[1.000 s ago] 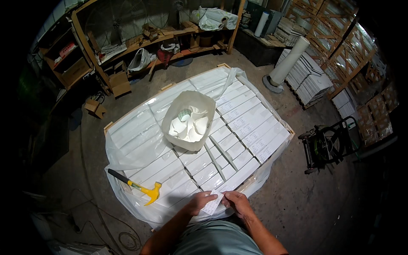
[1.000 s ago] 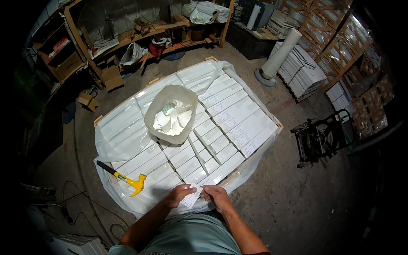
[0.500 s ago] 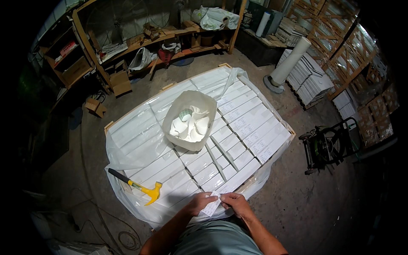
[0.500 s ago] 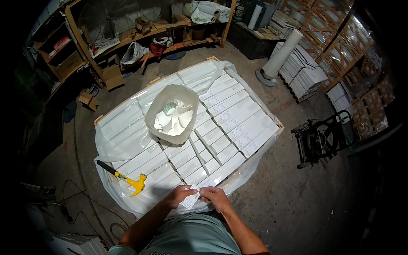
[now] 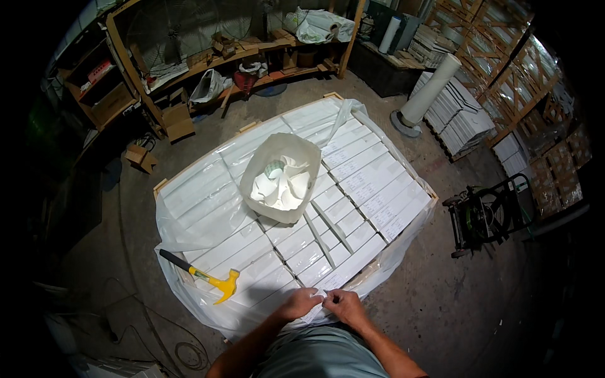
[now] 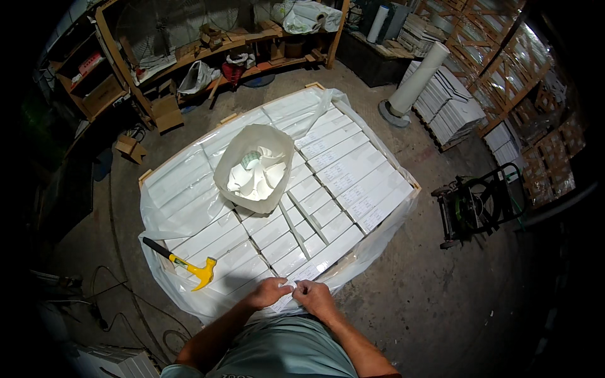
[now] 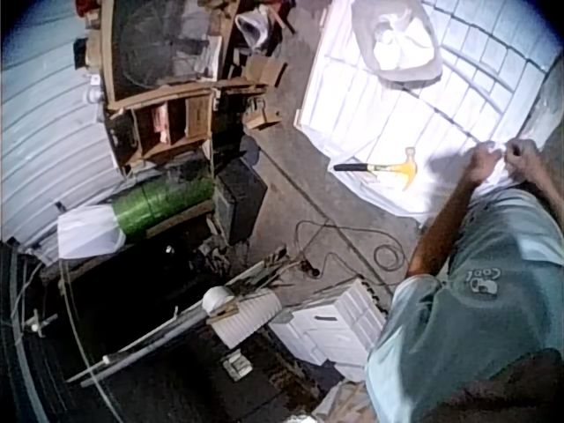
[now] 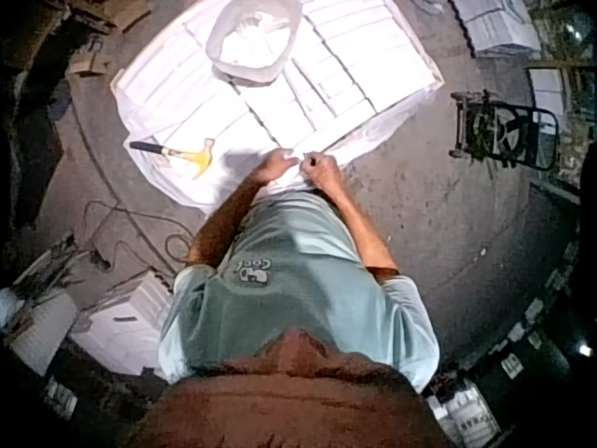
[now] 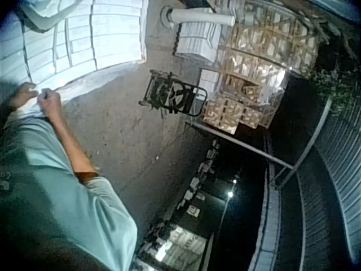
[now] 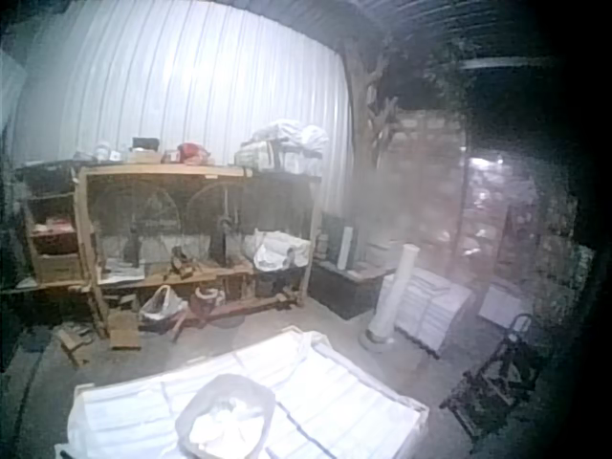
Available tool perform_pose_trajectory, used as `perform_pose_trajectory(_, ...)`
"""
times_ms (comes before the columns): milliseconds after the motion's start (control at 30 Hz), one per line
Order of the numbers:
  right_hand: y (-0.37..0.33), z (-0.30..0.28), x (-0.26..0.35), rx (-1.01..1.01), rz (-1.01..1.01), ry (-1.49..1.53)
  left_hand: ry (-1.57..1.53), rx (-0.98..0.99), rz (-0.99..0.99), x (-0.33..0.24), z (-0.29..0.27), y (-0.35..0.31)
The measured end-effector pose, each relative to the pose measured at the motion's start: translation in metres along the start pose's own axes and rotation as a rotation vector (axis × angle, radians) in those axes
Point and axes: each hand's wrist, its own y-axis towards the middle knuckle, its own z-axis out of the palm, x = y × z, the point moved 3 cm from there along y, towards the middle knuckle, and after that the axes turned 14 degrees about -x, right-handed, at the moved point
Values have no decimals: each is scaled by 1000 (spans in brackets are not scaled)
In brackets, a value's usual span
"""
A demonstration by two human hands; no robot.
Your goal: The person stands at a pallet of white boxes and repeatedly picks small white labels from a nearby bin, peels them, and places them on the boxes. The person handles labels one at a time and moves along the pallet to apply them to different boxes.
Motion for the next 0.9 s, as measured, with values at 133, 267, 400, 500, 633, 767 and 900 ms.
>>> perform_pose_trajectory(133, -2, 4, 3, -132, -173, -123, -60, -121, 82, 19, 14, 2)
perform_pose_trajectory(267, -2, 6, -2, -175, -81, -52, -143, -96, 56, 25, 14, 4)
perform_pose_trajectory(400, -2, 3, -7, -144, 165, 265, -371, 104, -149, 21, 5, 8)
perform_pose_trajectory(500, -4, 1, -2, -221, 54, 217, -479, 83, -216, 11, -1, 1)
perform_pose_trajectory(633, -8, -3, 13, -200, -9, 126, -439, 73, -165, 15, -1, 0)
perform_pose_trajectory(767, -7, 0, 7, -144, 58, 133, -306, -20, -33, 21, 9, -2)
perform_pose_trajectory(900, -3, 10, -25, -89, 266, 411, -180, -66, 3, -4, 1, -12)
